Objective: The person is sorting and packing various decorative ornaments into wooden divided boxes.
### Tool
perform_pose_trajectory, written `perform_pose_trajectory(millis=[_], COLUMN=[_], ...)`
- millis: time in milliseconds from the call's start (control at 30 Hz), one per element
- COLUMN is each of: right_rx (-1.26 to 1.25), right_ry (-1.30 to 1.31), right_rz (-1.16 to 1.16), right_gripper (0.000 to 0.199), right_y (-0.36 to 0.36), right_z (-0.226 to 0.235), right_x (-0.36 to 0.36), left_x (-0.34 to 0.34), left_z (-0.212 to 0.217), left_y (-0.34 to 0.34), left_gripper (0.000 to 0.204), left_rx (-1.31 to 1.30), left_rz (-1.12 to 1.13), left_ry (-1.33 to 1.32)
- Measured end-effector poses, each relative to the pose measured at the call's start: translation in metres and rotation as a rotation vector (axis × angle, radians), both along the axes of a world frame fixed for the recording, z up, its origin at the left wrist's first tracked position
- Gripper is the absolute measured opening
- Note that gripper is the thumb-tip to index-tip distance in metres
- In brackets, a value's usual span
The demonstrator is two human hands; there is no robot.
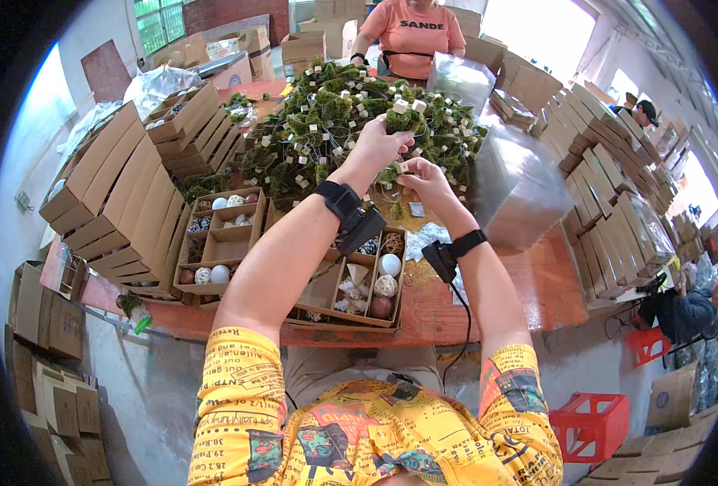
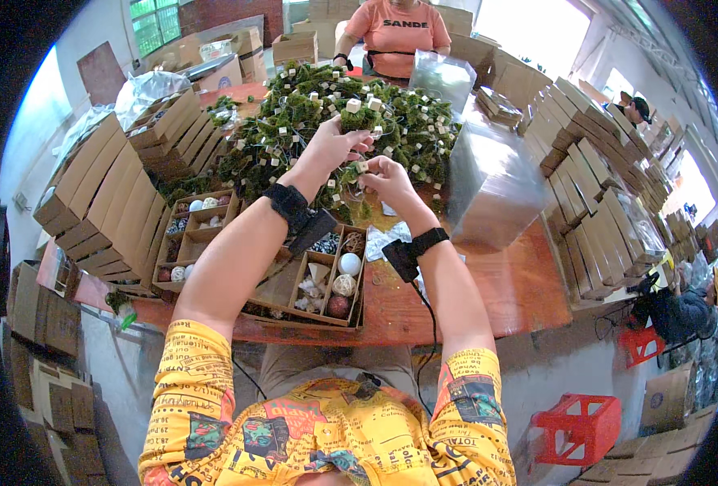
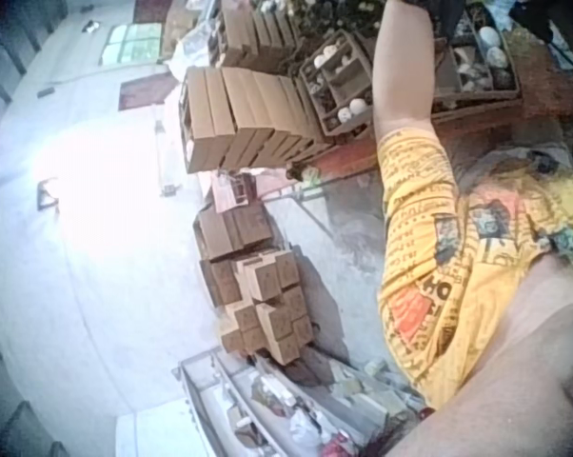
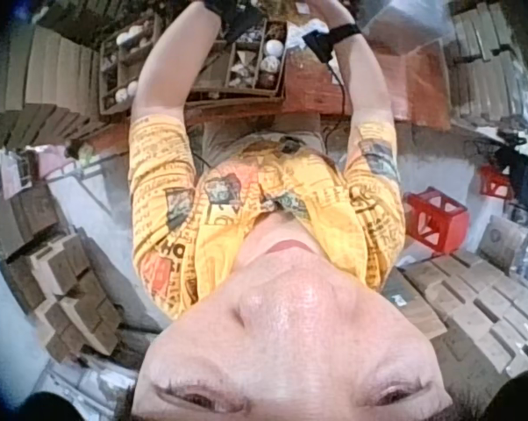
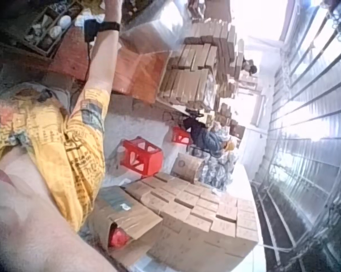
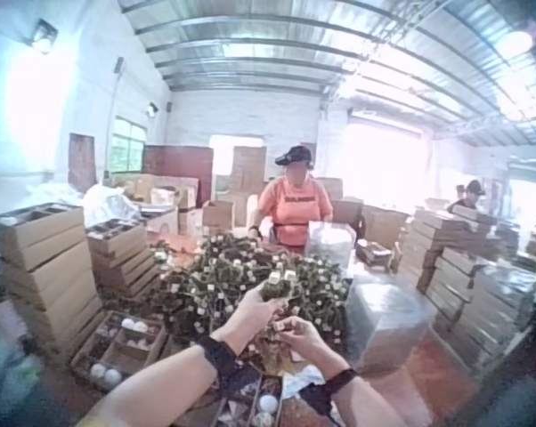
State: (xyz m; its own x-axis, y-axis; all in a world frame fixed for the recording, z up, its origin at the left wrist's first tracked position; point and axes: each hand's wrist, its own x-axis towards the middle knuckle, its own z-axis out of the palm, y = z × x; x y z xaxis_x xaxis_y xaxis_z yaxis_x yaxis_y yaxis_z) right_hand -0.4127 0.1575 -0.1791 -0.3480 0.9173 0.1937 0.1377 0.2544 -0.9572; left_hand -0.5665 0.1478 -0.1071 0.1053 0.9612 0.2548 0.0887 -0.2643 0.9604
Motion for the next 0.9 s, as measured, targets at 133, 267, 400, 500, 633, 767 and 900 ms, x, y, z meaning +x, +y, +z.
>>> perform_pose_trajectory(millis=[133,267,400,500,633,767,900], right_rx=[0.031,0.07,0.142,0.172,0.277,0.021,-0.189], right_ry=[0.074,0.08,-0.165,-0.257,-0.469,-0.264,-0.066], right_rz=[0.039,0.027,-0.225,-0.36,-0.493,-0.243,-0.189], right_gripper=[0.02,0.02,0.025,0.03,0.03,0.021,0.017], right_y=[0.002,0.001,0.013,0.019,0.024,0.019,0.012], right_z=[-0.001,-0.002,-0.01,-0.015,-0.01,0.004,0.009], right_x=[0.002,-0.004,0.002,0.007,0.011,0.008,0.012], left_x=[-0.002,-0.004,0.0,-0.001,-0.004,-0.01,-0.011], left_z=[-0.002,-0.005,0.0,-0.008,-0.02,-0.024,-0.023], left_y=[0.0,-0.002,-0.01,-0.011,-0.008,-0.008,-0.009], left_gripper=[0.023,0.022,0.022,0.024,0.021,0.019,0.02], left_rx=[0.011,0.06,0.055,0.043,0.031,-0.074,-0.094], left_rz=[-0.013,-0.073,-0.139,-0.186,-0.155,-0.108,-0.117], left_ry=[0.018,-0.154,-0.068,-0.028,-0.124,-0.238,-0.266])
